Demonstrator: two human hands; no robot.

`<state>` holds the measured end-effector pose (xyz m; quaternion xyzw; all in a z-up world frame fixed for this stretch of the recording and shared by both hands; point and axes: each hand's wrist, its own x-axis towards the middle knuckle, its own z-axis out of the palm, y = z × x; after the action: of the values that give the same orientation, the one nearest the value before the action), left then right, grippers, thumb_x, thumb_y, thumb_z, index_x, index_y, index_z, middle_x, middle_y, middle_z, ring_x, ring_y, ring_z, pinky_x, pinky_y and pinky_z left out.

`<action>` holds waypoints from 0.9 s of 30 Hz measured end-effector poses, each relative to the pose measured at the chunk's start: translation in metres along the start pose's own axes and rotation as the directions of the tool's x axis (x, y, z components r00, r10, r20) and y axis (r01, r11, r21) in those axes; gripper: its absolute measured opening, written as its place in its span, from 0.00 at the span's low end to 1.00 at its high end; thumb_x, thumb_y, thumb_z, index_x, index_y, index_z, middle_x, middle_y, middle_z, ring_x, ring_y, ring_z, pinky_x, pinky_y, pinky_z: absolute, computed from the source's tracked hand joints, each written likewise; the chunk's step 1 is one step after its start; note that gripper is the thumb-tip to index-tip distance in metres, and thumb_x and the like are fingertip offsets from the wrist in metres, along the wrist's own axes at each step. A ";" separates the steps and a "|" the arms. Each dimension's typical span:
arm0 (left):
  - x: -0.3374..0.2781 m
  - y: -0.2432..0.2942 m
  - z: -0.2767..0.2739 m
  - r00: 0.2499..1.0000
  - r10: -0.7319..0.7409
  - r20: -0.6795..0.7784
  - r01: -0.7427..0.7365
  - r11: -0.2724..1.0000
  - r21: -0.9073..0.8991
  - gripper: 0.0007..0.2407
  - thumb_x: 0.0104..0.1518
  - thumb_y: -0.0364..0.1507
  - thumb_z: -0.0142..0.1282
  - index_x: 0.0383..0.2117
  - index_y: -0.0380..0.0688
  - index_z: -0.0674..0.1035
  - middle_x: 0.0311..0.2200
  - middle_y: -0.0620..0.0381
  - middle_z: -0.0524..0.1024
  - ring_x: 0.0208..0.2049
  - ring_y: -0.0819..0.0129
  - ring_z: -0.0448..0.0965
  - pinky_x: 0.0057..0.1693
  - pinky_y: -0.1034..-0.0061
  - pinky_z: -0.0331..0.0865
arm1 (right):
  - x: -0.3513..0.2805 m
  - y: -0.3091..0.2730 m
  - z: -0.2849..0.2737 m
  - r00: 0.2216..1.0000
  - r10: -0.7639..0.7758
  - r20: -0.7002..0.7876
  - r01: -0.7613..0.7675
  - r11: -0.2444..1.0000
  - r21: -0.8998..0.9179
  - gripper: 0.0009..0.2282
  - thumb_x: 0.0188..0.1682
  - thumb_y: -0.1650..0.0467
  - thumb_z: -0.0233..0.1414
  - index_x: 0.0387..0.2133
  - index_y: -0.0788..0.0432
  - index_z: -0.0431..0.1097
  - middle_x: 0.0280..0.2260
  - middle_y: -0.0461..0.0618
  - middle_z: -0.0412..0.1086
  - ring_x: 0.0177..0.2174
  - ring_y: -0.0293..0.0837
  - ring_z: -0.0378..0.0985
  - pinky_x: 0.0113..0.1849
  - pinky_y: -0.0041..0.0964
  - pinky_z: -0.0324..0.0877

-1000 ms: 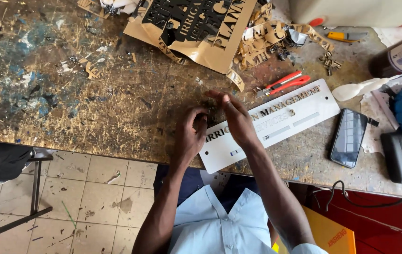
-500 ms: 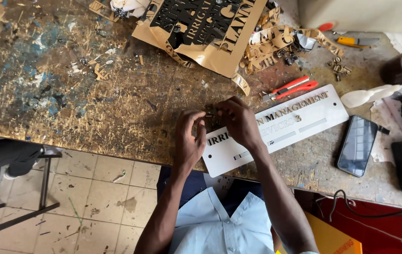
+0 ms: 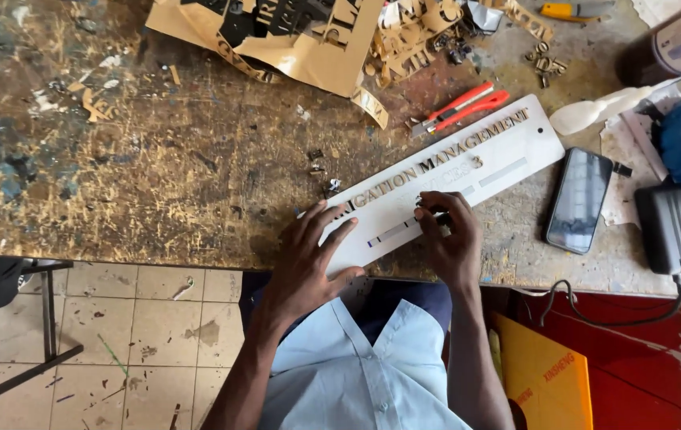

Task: The person is gluing individual gold-colored letters onto a white sign board to spell out 'IRRIGATION MANAGEMENT SERVICES'.

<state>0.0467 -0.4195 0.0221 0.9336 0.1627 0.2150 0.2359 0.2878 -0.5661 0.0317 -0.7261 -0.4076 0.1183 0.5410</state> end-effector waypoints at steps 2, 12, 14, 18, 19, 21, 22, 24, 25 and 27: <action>0.000 -0.001 -0.002 1.000 -0.006 0.019 0.006 1.000 -0.015 0.32 0.65 0.48 0.67 0.74 0.51 0.72 0.72 0.43 0.68 0.76 0.37 0.64 0.73 0.42 0.63 | 0.000 -0.003 -0.002 0.999 -0.032 0.015 0.033 0.996 -0.077 0.08 0.61 0.77 0.62 0.51 0.63 0.82 0.40 0.59 0.78 0.41 0.53 0.84 0.37 0.42 0.79; -0.016 -0.028 -0.037 0.989 -0.110 0.100 0.120 0.988 -0.098 0.33 0.61 0.41 0.72 0.73 0.49 0.73 0.77 0.43 0.61 0.79 0.35 0.56 0.78 0.40 0.56 | -0.006 -0.003 0.030 0.967 -0.171 0.189 0.226 0.919 -0.322 0.12 0.59 0.74 0.61 0.54 0.56 0.84 0.38 0.57 0.78 0.36 0.59 0.83 0.34 0.52 0.77; -0.020 -0.033 -0.043 0.987 -0.122 0.108 0.134 0.985 -0.109 0.33 0.61 0.40 0.72 0.74 0.51 0.71 0.78 0.44 0.60 0.80 0.36 0.55 0.78 0.39 0.55 | -0.009 -0.006 0.035 0.968 -0.166 0.187 0.214 0.938 -0.273 0.15 0.58 0.74 0.62 0.59 0.55 0.81 0.39 0.57 0.78 0.37 0.57 0.82 0.35 0.53 0.78; -0.018 -0.035 -0.044 0.994 -0.097 0.053 0.103 0.987 -0.123 0.32 0.63 0.41 0.70 0.74 0.52 0.72 0.77 0.46 0.63 0.80 0.39 0.58 0.78 0.39 0.56 | -0.009 0.004 0.034 0.965 -0.230 0.122 0.259 0.903 -0.344 0.13 0.61 0.68 0.62 0.57 0.50 0.82 0.42 0.52 0.74 0.41 0.54 0.78 0.40 0.47 0.75; -0.019 -0.036 -0.041 0.994 -0.097 0.059 0.104 0.986 -0.129 0.32 0.63 0.41 0.70 0.74 0.52 0.72 0.77 0.46 0.63 0.80 0.39 0.58 0.78 0.39 0.56 | -0.008 0.003 0.034 0.967 -0.222 0.121 0.251 0.903 -0.348 0.13 0.61 0.68 0.62 0.57 0.50 0.82 0.42 0.52 0.74 0.41 0.54 0.78 0.40 0.47 0.75; -0.017 -0.038 -0.036 0.992 -0.122 -0.013 0.118 0.981 -0.154 0.29 0.64 0.42 0.69 0.71 0.51 0.74 0.75 0.48 0.65 0.78 0.42 0.61 0.78 0.40 0.58 | -0.005 0.003 0.036 0.974 -0.200 0.102 0.224 0.902 -0.369 0.10 0.60 0.66 0.63 0.52 0.52 0.84 0.43 0.53 0.74 0.43 0.51 0.75 0.41 0.46 0.73; -0.017 -0.039 -0.033 0.993 -0.117 -0.009 0.114 0.981 -0.155 0.29 0.64 0.42 0.69 0.71 0.51 0.74 0.75 0.48 0.65 0.78 0.42 0.61 0.78 0.40 0.58 | -0.005 0.004 0.037 0.976 -0.197 0.097 0.219 0.902 -0.371 0.10 0.60 0.66 0.63 0.52 0.52 0.84 0.43 0.53 0.74 0.43 0.51 0.75 0.41 0.46 0.73; -0.017 -0.041 -0.028 0.989 -0.116 -0.089 0.104 0.986 -0.128 0.26 0.64 0.42 0.69 0.69 0.51 0.77 0.72 0.50 0.69 0.75 0.44 0.66 0.76 0.43 0.62 | -0.002 0.006 0.042 0.967 -0.215 0.138 0.254 0.869 -0.425 0.07 0.61 0.67 0.61 0.48 0.48 0.86 0.42 0.50 0.74 0.43 0.50 0.76 0.41 0.44 0.73; -0.016 -0.042 -0.026 0.989 -0.118 -0.089 0.106 0.986 -0.125 0.26 0.64 0.42 0.69 0.69 0.51 0.77 0.72 0.50 0.69 0.75 0.44 0.66 0.76 0.43 0.62 | 0.000 0.007 0.042 0.967 -0.215 0.139 0.255 0.870 -0.423 0.07 0.61 0.67 0.61 0.48 0.48 0.86 0.42 0.50 0.74 0.43 0.50 0.76 0.41 0.44 0.73; -0.018 -0.042 -0.022 0.987 -0.099 -0.127 0.087 0.992 -0.094 0.25 0.64 0.42 0.69 0.66 0.51 0.79 0.70 0.50 0.70 0.74 0.44 0.68 0.74 0.43 0.65 | 0.001 0.007 0.043 0.952 -0.250 0.176 0.303 0.844 -0.443 0.08 0.62 0.68 0.59 0.50 0.48 0.86 0.41 0.51 0.74 0.43 0.52 0.75 0.41 0.47 0.73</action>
<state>0.0124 -0.3831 0.0124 0.8975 0.2115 0.2716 0.2755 0.2653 -0.5366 0.0094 -0.7601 -0.5540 -0.0218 0.3389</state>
